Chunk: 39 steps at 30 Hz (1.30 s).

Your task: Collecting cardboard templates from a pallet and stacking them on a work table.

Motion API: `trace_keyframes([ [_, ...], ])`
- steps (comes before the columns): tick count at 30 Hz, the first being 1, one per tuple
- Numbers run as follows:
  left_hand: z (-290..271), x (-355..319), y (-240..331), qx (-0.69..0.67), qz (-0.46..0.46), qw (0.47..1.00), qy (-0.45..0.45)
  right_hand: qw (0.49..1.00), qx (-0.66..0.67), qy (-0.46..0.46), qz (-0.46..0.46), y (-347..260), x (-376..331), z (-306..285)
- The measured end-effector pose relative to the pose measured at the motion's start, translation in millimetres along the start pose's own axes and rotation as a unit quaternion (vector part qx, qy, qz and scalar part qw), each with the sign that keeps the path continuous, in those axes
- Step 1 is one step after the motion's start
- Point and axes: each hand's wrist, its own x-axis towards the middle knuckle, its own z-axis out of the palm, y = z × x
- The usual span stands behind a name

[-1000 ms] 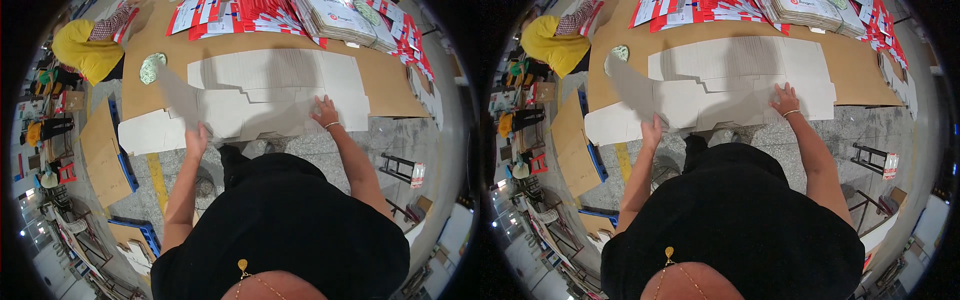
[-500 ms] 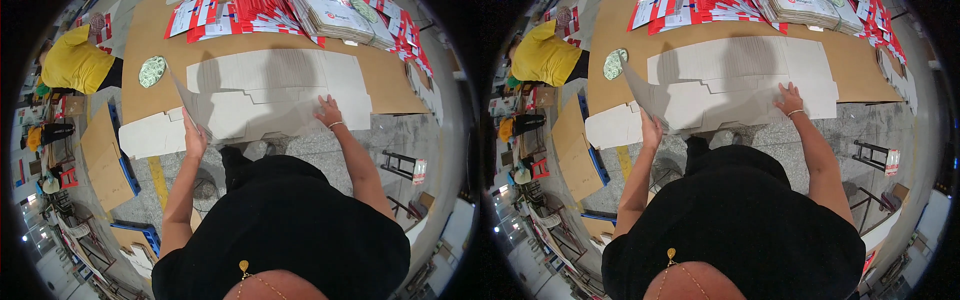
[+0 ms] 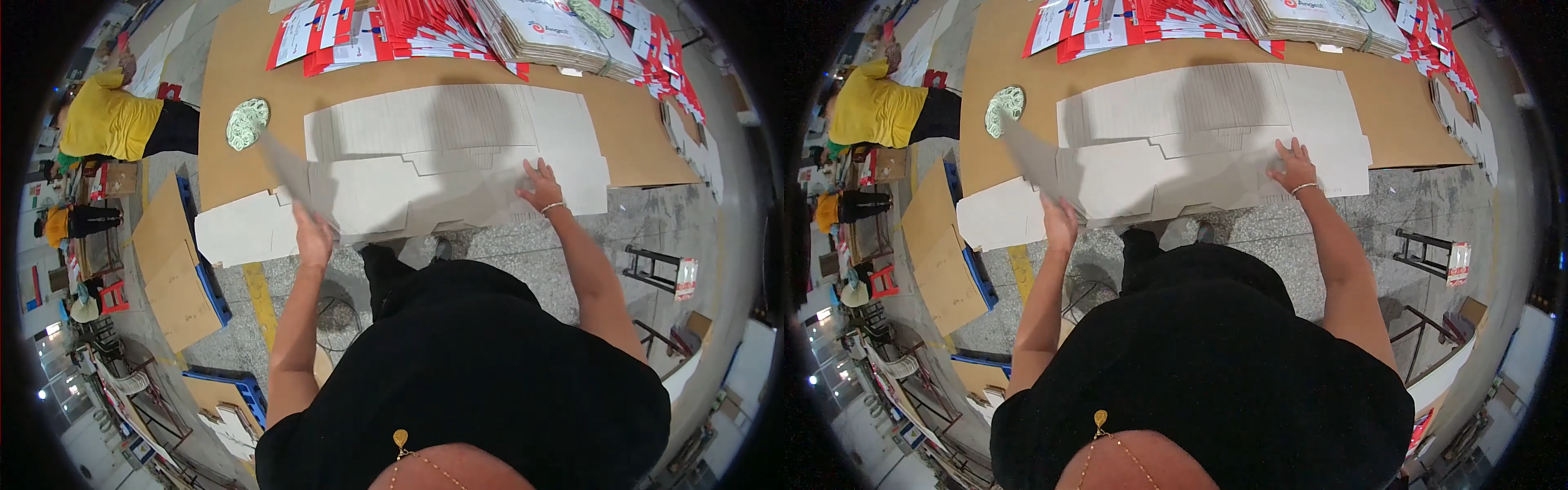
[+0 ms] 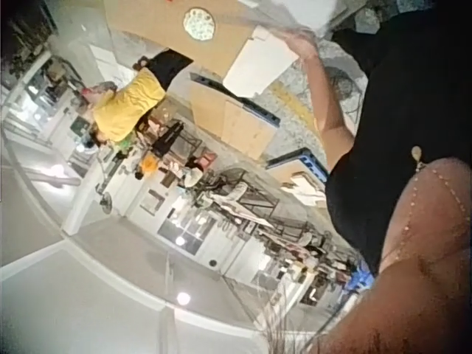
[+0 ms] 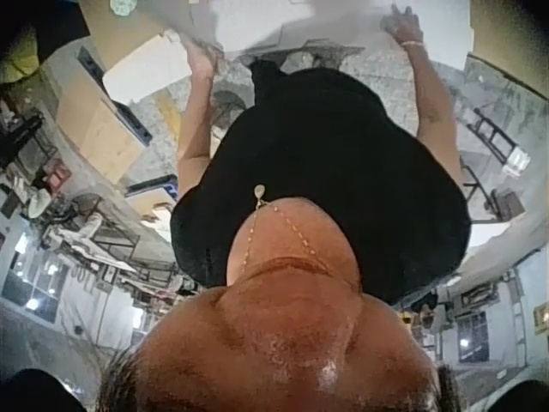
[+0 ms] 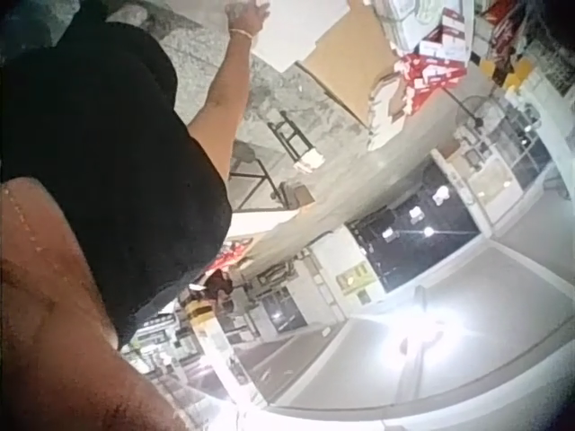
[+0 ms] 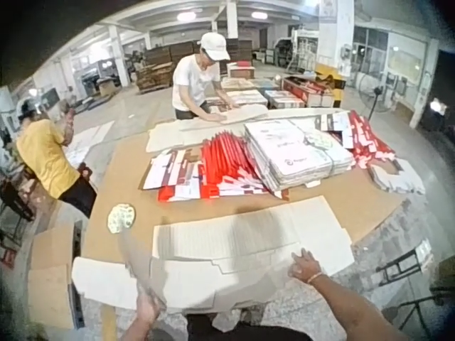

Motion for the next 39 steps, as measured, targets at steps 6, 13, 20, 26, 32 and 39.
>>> trace_keyframes([
  [6, -13.4, -15.0, -32.0, -0.266, -0.204, 0.94, -0.062, 0.999, 0.011, 0.027, -0.021, 6.2, 2.7, 4.7],
  [13, 6.2, -21.4, -63.6, -0.231, -0.195, 0.953, -0.016, 1.0, 0.011, -0.006, -0.015, -7.3, 8.1, -2.0],
  [20, -15.2, -14.9, -14.0, -0.087, -0.027, 0.99, -0.108, 0.999, -0.003, -0.036, -0.015, 25.8, 14.6, 15.2],
  [26, -14.4, -18.4, -59.9, -0.368, -0.465, 0.799, -0.098, 0.998, 0.004, -0.054, 0.014, -0.5, 4.8, -13.7],
  [32, -16.7, 17.6, 37.5, 0.034, -0.004, 0.994, -0.1, 1.0, -0.003, -0.03, 0.007, 29.0, 3.7, -2.4],
  [39, -18.4, -19.7, -54.0, -0.402, -0.436, 0.798, -0.102, 0.999, 0.021, -0.038, 0.013, 21.7, 6.1, -0.1],
])
